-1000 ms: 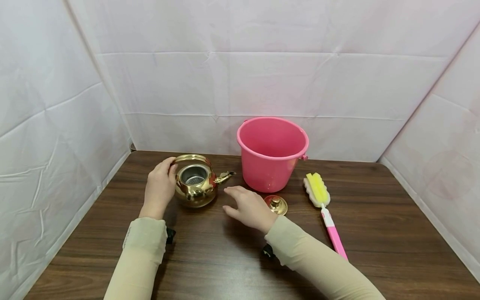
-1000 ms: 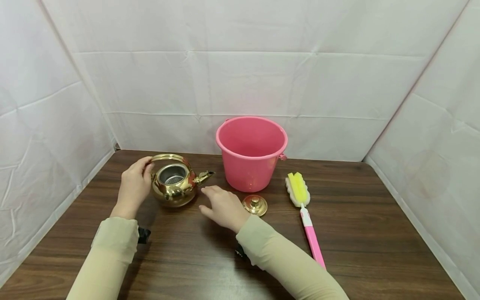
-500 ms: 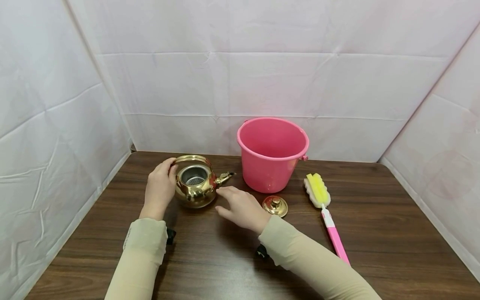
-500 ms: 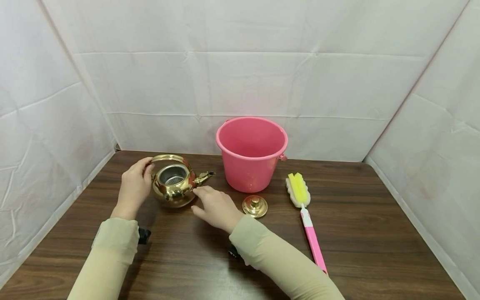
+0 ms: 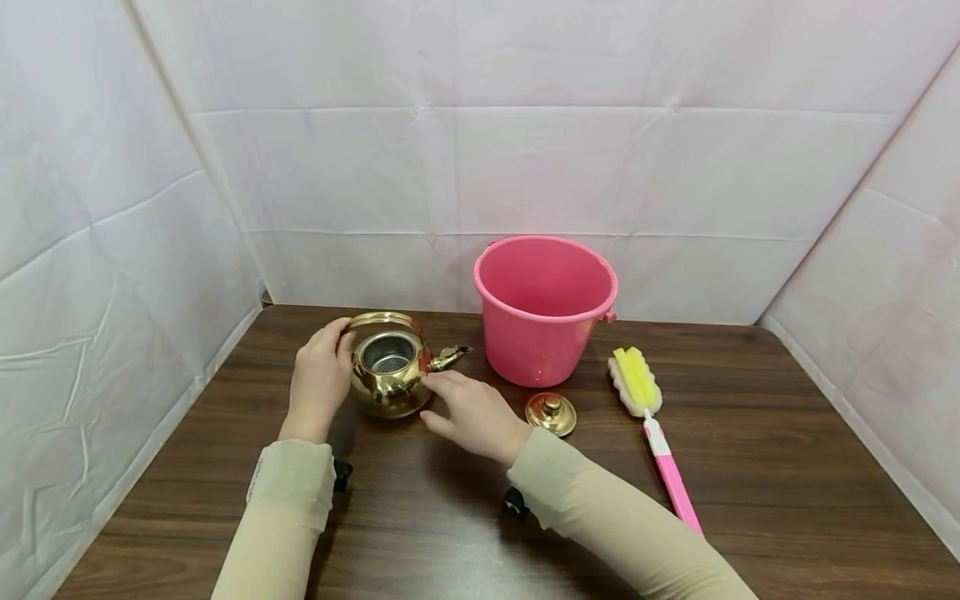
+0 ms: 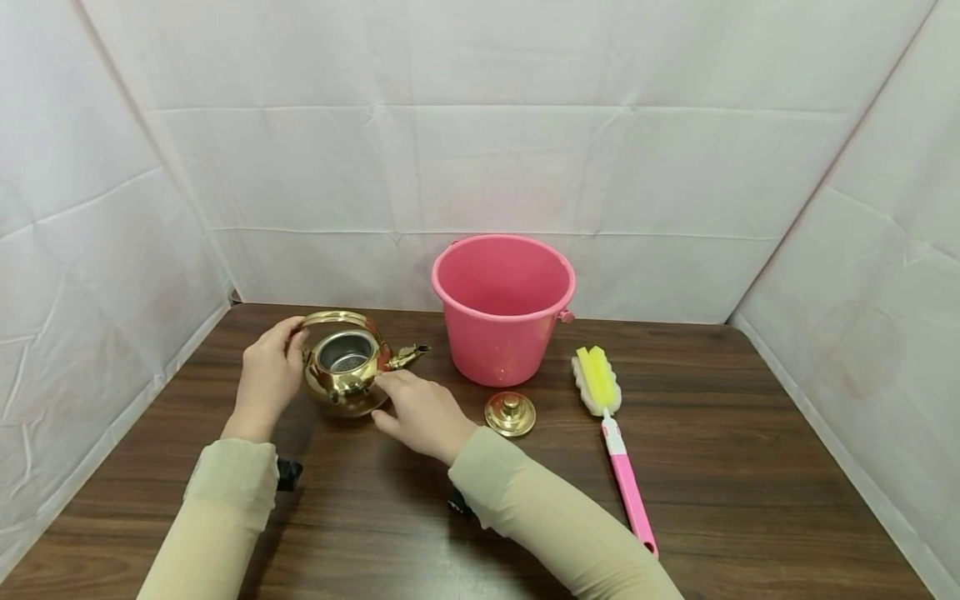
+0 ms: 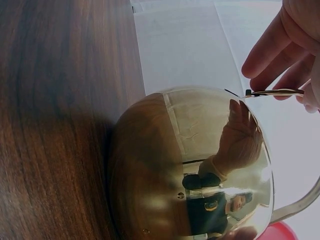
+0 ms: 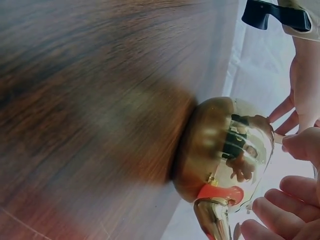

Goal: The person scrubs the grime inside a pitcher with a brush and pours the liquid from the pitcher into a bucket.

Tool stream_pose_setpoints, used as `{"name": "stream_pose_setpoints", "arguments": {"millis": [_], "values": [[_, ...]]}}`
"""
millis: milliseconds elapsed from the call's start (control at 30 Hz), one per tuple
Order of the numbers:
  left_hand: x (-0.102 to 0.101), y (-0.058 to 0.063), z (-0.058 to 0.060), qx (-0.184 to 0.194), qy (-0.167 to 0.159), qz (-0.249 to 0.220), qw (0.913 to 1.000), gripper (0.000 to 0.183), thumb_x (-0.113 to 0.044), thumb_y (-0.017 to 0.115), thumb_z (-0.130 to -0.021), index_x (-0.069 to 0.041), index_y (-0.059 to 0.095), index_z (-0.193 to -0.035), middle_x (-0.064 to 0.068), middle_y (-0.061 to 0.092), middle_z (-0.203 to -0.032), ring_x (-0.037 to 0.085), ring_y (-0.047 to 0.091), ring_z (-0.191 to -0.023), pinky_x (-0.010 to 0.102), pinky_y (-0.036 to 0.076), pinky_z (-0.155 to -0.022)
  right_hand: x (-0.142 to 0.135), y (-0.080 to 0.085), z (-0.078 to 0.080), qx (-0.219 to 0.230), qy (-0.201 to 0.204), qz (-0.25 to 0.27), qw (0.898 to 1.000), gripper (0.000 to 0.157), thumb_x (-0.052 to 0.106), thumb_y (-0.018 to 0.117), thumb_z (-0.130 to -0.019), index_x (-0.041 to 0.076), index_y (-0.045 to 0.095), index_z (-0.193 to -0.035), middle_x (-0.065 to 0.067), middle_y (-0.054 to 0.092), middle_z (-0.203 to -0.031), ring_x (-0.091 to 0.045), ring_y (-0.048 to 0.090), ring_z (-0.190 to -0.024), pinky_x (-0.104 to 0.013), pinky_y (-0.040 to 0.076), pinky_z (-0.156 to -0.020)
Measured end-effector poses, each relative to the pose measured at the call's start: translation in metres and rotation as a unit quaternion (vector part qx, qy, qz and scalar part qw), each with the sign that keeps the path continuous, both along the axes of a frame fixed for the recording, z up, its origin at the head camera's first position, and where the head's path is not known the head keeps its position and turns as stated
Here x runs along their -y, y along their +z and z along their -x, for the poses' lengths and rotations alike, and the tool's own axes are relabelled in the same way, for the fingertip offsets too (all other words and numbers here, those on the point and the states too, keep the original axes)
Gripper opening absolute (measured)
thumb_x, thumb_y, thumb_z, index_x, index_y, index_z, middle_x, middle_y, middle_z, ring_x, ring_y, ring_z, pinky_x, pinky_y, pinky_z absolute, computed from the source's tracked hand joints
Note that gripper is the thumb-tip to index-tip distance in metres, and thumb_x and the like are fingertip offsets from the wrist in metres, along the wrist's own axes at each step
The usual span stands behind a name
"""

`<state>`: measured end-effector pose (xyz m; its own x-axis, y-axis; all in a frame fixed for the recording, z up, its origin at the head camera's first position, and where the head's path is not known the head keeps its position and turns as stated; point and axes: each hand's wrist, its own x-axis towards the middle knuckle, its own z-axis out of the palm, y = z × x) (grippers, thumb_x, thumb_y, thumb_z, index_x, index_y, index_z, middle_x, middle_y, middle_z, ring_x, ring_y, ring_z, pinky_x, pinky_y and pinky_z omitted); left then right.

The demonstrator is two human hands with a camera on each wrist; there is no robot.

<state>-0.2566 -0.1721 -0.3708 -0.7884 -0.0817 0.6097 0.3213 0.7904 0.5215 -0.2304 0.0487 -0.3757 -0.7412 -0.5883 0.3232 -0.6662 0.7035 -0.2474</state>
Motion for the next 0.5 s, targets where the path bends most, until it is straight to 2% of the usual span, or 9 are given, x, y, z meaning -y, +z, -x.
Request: {"name": "stream_pose_setpoints", "arguments": {"millis": [500], "values": [[0.0004,-0.0012,-0.0001,0.001,-0.001,-0.001,1.0000,0.026,-0.011,0.052,-0.097,0.005,0.058,-0.118,0.025,0.063,-0.110,0.040,0.062,-0.100,0.050,0.053,-0.083,0.0066,0.0006,0.0007,-0.004,0.002,-0.011,1.000,0.046,0.031,0.063,-0.089,0.009,0.058,-0.129,-0.005,0.060,-0.128,-0.016,0.060,-0.115,-0.034,0.052,-0.091]]}}
